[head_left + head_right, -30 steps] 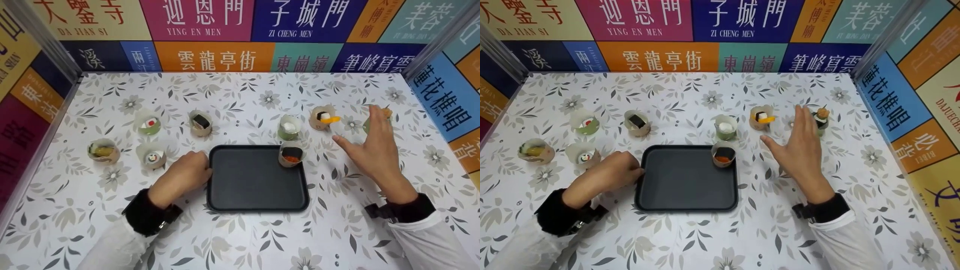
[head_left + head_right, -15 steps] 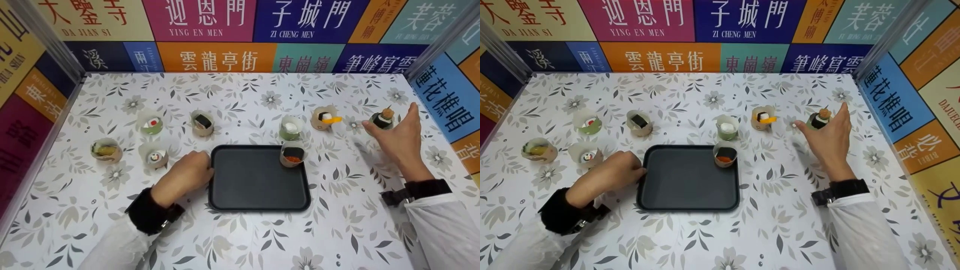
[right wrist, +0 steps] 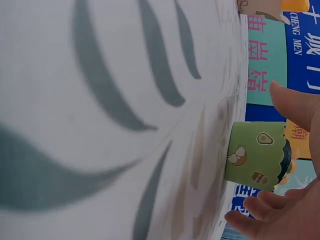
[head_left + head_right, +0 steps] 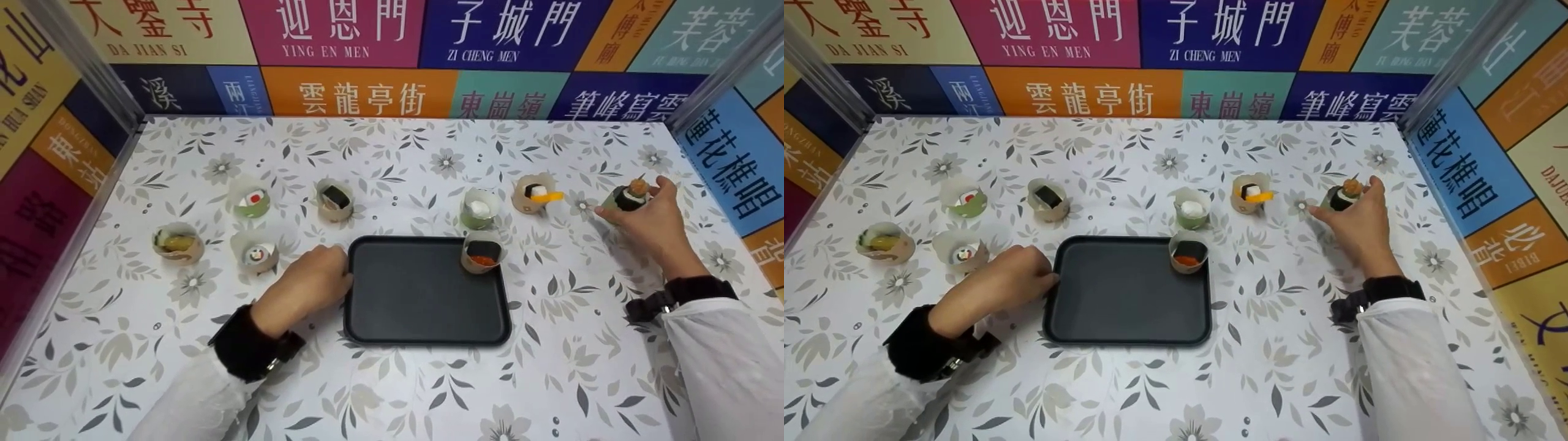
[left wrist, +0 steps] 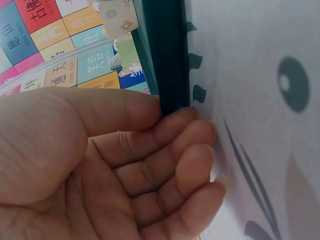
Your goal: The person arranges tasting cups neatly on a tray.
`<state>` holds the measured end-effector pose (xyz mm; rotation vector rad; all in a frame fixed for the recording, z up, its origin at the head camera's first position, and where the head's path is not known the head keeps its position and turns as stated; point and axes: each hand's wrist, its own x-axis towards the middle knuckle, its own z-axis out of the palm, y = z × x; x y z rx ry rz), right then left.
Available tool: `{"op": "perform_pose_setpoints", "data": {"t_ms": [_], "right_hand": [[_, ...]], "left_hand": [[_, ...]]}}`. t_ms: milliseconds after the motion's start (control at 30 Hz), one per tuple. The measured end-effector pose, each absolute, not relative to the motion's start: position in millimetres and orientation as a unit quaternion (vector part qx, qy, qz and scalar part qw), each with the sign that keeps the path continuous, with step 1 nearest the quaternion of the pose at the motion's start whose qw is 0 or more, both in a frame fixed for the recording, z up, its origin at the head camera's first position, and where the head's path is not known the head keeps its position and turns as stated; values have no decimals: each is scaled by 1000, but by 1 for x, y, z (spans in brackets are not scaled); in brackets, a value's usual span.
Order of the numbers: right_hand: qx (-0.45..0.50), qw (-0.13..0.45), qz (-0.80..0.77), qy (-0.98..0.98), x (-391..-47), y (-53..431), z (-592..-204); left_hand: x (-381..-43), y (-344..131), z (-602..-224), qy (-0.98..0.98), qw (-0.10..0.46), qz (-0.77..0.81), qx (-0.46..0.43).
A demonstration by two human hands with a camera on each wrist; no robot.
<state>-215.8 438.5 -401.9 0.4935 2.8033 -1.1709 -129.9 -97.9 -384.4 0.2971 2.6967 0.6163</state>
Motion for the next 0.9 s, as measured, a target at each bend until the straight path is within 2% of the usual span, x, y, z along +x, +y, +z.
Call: {"op": "perform_pose_setpoints", "data": {"t_ms": [233,900], "right_hand": [[163,33,-381,909,-218,443,-404],[173,34,-390,904,-218,447,-404]], "left_hand": [[-129,-98,-385,956,161,217,116],[-130,-97,-386,956,167,219,106]]}}
